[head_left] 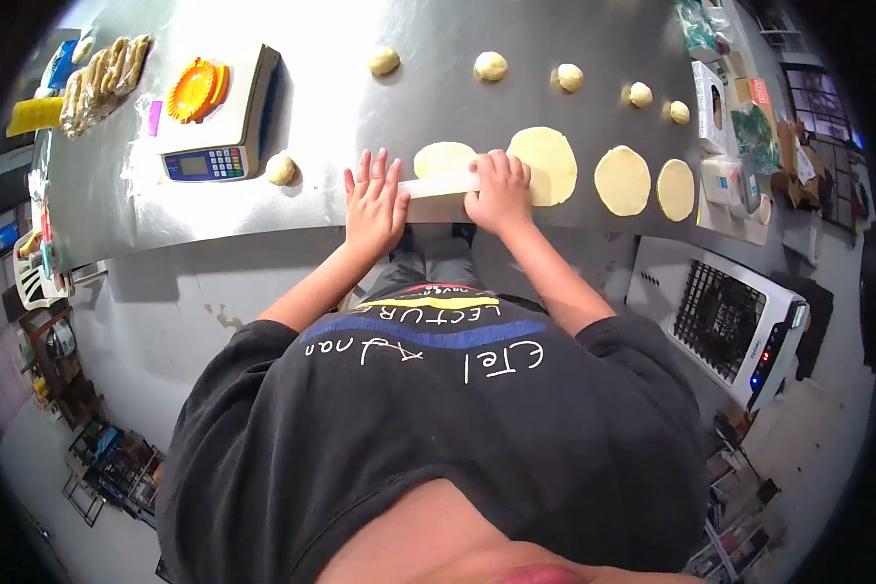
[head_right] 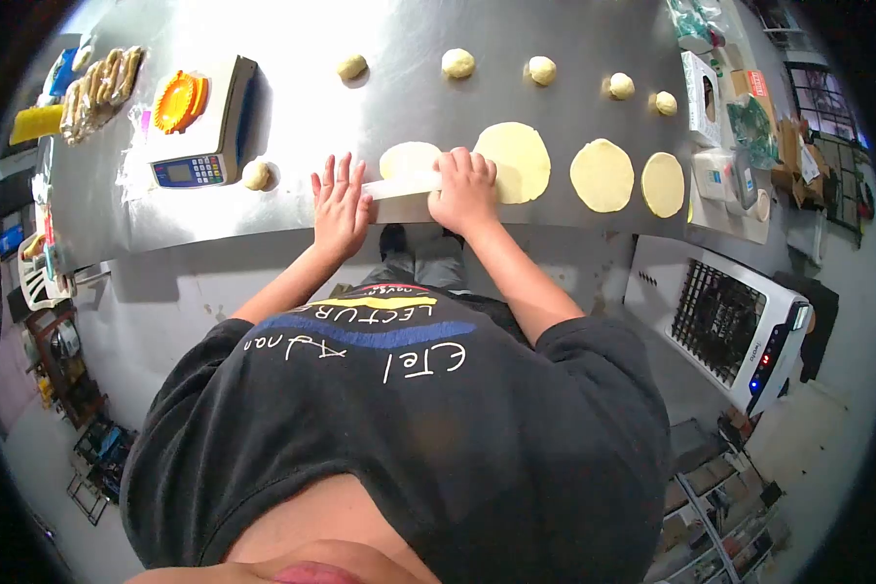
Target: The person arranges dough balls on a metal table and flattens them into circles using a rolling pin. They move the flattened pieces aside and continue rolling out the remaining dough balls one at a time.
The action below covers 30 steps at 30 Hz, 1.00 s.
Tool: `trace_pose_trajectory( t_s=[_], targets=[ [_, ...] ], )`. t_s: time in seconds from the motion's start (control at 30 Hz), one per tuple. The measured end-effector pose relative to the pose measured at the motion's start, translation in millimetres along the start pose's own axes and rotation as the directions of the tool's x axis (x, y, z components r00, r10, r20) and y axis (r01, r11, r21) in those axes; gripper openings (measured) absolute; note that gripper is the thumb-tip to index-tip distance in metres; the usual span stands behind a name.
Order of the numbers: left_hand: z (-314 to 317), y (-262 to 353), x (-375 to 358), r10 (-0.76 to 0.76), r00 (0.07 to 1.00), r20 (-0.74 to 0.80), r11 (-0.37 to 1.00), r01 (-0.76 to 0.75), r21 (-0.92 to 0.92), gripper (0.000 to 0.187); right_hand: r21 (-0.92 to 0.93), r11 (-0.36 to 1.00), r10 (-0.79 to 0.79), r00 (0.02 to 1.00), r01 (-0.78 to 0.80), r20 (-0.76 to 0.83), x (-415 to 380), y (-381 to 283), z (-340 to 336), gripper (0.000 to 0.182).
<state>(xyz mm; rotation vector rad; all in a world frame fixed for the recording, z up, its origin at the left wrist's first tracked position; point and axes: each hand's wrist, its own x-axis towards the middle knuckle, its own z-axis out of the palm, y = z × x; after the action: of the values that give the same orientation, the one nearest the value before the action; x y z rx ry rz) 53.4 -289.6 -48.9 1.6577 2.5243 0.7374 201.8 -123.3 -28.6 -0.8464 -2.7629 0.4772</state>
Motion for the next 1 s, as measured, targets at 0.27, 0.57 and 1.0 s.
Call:
trace_pose_trajectory(
  t_s=[0.27,0.57,1.0],
  targets=[
    [10.6,-17.7,63.6,-0.157,0.980,0.120,0.968,0.128,0.216,0.053,-0.078,0.989,0.130,0.991,-0.128,0.017,60.6,4.6,17.2,0.046],
    [18.3,-38.7,105.6,-0.118,0.992,-0.049,0.969,0.126,0.214,0.061,-0.018,0.990,0.136,0.972,-0.142,-0.190,111.6,14.1,29.0,0.061],
    [-21.6,-34.7,28.8,0.338,0.931,0.142,0.941,-0.332,-0.060,0.050,0.042,0.994,0.109,0.968,-0.102,-0.227,-50.2,-27.4,15.3,0.027]
  ],
)
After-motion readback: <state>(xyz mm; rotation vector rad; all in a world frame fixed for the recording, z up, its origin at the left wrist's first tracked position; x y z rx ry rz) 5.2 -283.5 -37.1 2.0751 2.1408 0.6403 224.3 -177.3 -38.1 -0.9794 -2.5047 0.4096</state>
